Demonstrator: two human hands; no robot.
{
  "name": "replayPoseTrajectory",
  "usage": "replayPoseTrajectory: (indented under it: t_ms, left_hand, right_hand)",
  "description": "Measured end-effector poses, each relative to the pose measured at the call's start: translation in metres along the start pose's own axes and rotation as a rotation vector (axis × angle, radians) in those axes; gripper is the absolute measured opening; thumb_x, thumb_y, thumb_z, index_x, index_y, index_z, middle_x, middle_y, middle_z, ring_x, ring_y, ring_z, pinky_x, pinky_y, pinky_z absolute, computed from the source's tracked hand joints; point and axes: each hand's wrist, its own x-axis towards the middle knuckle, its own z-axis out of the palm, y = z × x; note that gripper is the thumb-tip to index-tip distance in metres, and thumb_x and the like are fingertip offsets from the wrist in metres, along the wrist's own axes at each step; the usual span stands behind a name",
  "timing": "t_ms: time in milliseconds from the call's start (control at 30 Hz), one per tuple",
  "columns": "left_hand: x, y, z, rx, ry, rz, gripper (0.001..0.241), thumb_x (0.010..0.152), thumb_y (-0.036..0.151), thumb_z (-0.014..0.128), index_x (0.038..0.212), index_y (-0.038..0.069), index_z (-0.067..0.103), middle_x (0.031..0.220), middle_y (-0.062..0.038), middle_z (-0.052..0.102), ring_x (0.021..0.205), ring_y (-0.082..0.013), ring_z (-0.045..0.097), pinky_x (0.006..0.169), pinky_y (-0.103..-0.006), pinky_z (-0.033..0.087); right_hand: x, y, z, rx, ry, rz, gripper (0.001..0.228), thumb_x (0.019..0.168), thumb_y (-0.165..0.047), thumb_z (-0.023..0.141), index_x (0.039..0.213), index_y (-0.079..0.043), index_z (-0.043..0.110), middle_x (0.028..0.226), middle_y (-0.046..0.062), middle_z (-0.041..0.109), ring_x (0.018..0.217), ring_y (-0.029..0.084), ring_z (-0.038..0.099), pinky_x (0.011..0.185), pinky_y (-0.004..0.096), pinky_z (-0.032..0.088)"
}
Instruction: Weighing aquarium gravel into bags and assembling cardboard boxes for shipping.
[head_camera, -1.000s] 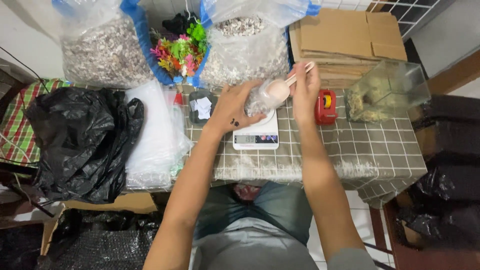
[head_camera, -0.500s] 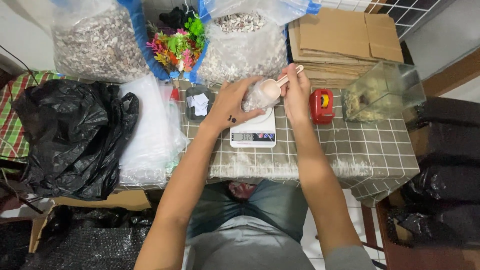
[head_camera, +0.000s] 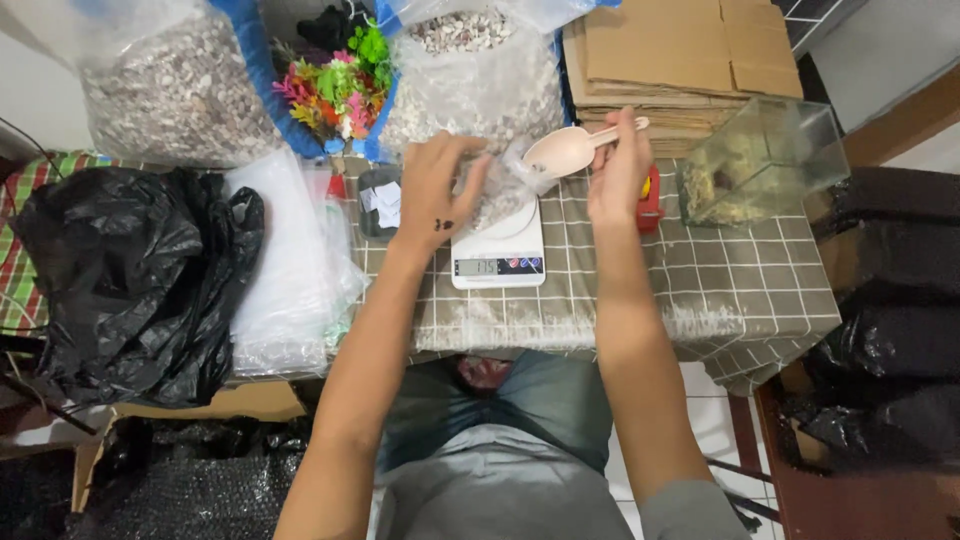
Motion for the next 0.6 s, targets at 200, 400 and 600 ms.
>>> replayPoseTrajectory:
  t_ms: [200, 400, 600]
  left_hand:
    - [0.006, 0.005, -0.015, -0.013, 0.036, -0.115, 0.032, 0.108, 0.022, 0.053, 0.079, 0.012, 0.047, 0.068, 0.001, 0.045, 0.06, -0.0163, 0.04, 0.073, -0.0351, 0.03]
    - [0.002, -0.003, -0.01, 0.088, 0.075, -0.128, 0.038, 0.109, 0.023, 0.05, 0.075, 0.012, 0.038, 0.065, -0.001, 0.037, 0.057, -0.02, 0.035, 0.07, -0.0372, 0.031]
    - [-0.007, -0.02, -0.001, 0.234, 0.094, -0.165, 0.048, 0.106, 0.022, 0.053, 0.06, 0.013, 0.04, 0.045, 0.001, 0.034, 0.038, -0.0137, 0.028, 0.041, -0.0328, 0.021]
  right_hand:
    - [-0.004, -0.027, -0.002, 0.149, 0.013, -0.003, 0.023, 0.096, -0.026, 0.064, 0.09, -0.004, 0.065, 0.068, 0.008, 0.062, 0.045, 0.009, 0.041, 0.042, 0.024, 0.028]
    - [-0.012, -0.046, 0.01, 0.18, 0.108, -0.07, 0.018, 0.091, -0.024, 0.069, 0.088, -0.006, 0.064, 0.071, 0.008, 0.063, 0.044, 0.009, 0.044, 0.043, 0.022, 0.026]
    - [-0.025, -0.087, 0.089, 0.166, -0.009, -0.076, 0.045, 0.08, -0.025, 0.08, 0.111, 0.003, 0.063, 0.113, 0.017, 0.07, 0.079, 0.026, 0.072, 0.067, 0.035, 0.061]
